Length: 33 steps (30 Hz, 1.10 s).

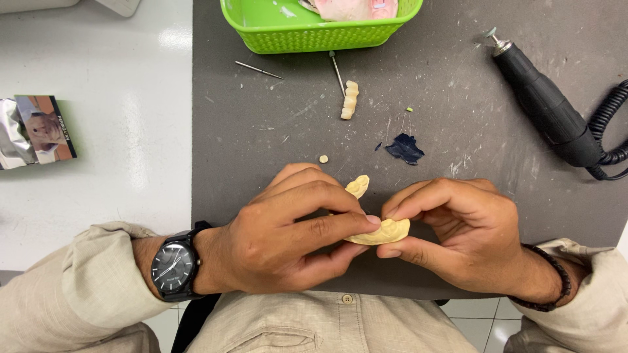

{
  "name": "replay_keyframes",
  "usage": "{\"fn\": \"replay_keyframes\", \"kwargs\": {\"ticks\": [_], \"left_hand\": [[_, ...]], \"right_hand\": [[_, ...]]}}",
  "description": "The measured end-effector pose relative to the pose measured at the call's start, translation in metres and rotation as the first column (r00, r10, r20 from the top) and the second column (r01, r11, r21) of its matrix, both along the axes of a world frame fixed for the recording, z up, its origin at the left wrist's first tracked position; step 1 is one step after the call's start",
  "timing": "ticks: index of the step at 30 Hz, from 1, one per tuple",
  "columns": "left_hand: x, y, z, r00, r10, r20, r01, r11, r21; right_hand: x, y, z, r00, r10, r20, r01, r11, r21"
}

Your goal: The person holds a horseshoe-shaped wax denture base and presses individual denture teeth into place along the ridge, turning the denture over to work on different sections and picking up small teeth from the bench one at a time. A rotary tool and a green basket with a denture model sit on the bench nearby.

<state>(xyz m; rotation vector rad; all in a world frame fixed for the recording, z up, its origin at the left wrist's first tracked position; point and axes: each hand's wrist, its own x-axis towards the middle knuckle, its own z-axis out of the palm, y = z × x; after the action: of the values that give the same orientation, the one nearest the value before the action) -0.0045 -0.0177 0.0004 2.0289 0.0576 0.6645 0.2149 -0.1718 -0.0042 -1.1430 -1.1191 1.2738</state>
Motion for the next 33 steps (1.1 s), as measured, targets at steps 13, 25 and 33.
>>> {"fn": "replay_keyframes", "kwargs": {"ticks": [13, 25, 33], "left_hand": [[0.0, 0.005, -0.003, 1.0, 0.022, -0.008, -0.02, 0.99, 0.141], [-0.002, 0.0, -0.008, 0.998, 0.062, 0.021, -0.064, 0.989, 0.135], [0.0, 0.003, -0.003, 0.998, 0.066, -0.004, -0.065, 0.989, 0.136]], "right_hand": [[-0.001, 0.002, 0.002, 0.999, 0.023, 0.022, -0.023, 1.0, -0.006], [0.0, 0.001, 0.001, 0.999, 0.033, -0.033, -0.035, 0.999, -0.041], [0.001, -0.001, -0.003, 0.994, 0.044, -0.097, -0.053, 0.995, -0.083]]}}
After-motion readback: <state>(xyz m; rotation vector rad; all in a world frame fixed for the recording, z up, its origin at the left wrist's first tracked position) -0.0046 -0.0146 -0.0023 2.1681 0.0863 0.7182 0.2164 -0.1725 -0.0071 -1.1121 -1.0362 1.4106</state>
